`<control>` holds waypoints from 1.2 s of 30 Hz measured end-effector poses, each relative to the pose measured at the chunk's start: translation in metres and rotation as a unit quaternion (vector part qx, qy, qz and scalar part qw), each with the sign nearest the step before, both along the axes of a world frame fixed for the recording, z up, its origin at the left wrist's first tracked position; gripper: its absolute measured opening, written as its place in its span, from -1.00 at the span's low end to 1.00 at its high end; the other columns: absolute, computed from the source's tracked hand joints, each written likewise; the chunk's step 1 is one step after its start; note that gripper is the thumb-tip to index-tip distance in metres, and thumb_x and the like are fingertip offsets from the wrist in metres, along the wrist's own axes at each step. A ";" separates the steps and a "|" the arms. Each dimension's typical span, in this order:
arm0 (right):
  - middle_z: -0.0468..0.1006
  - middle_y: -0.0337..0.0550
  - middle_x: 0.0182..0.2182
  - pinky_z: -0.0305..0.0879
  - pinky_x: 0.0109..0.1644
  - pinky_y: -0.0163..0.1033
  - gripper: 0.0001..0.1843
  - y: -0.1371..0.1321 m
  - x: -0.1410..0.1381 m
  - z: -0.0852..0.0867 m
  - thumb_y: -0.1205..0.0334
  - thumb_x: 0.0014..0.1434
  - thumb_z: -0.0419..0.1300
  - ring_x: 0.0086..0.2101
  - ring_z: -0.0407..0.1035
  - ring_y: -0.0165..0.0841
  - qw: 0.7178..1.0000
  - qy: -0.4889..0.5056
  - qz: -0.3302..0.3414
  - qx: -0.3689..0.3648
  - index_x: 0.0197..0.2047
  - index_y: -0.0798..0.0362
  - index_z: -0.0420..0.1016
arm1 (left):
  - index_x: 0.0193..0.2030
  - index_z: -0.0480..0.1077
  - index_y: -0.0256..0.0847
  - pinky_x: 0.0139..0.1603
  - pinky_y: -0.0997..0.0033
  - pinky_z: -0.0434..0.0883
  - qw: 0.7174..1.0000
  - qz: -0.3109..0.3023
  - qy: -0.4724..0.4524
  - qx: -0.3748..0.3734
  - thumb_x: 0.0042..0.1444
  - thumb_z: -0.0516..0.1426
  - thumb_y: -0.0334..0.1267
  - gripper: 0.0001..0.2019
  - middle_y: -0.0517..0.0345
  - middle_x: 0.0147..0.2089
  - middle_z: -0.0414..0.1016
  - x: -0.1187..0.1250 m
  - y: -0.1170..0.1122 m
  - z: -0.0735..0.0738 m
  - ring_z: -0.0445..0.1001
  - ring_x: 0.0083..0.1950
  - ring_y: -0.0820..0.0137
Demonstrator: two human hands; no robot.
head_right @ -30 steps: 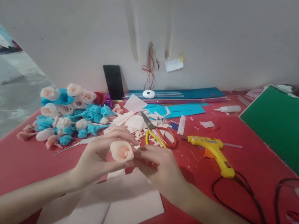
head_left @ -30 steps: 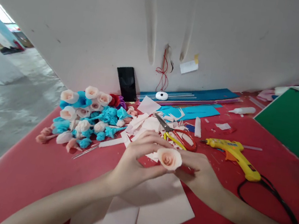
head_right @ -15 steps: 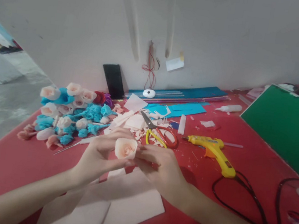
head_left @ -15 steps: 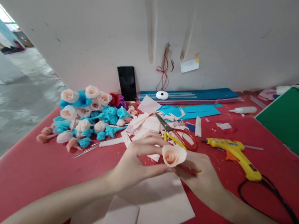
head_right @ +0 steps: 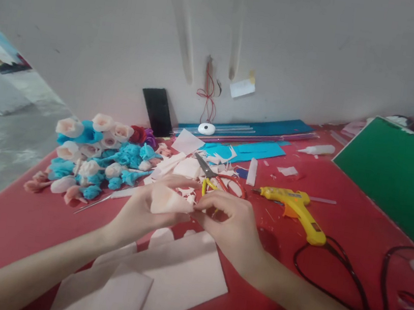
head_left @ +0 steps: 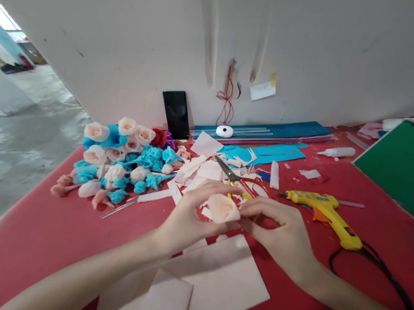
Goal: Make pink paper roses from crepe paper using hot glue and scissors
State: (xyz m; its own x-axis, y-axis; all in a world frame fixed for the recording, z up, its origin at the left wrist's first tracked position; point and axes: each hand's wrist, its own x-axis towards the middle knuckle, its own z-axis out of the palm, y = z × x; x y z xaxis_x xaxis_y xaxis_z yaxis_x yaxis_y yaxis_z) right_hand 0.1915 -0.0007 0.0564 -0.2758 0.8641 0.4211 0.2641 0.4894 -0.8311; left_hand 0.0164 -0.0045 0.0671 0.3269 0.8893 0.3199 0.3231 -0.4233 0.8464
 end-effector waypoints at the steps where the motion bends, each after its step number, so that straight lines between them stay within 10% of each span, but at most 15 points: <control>1: 0.52 -0.23 -0.48 0.33 -0.40 -0.38 -0.89 0.000 -0.001 0.001 0.43 -0.02 0.21 -0.44 0.41 -0.43 1.000 0.000 0.000 0.000 -0.52 0.08 0.45 | -0.08 0.41 -0.16 0.06 0.23 0.32 1.000 -0.005 -0.001 0.008 -0.07 0.25 -0.32 -0.66 0.09 -0.05 0.48 0.000 0.000 -0.001 0.40 0.02 0.30; 17: 0.52 -0.21 -0.43 0.26 -0.51 -0.41 -0.87 0.001 -0.002 -0.004 0.40 -0.04 0.19 -0.48 0.37 -0.45 0.998 -0.033 0.059 0.006 -0.36 0.07 0.50 | -0.20 0.51 -0.07 0.03 0.22 0.28 0.988 -0.066 0.013 0.139 -0.07 0.25 -0.39 -0.75 0.07 -0.07 0.48 -0.001 -0.001 -0.005 0.39 -0.02 0.30; 36: 0.56 -0.27 -0.40 0.41 -0.38 -0.38 -0.88 -0.003 0.001 0.007 0.26 0.06 0.15 -0.38 0.46 -0.38 0.990 -0.084 0.073 0.082 -0.33 -0.04 0.51 | -0.13 0.47 -0.09 0.04 0.23 0.30 0.987 -0.093 -0.024 0.131 -0.06 0.24 -0.35 -0.71 0.06 -0.10 0.42 -0.002 -0.005 0.003 0.38 -0.04 0.31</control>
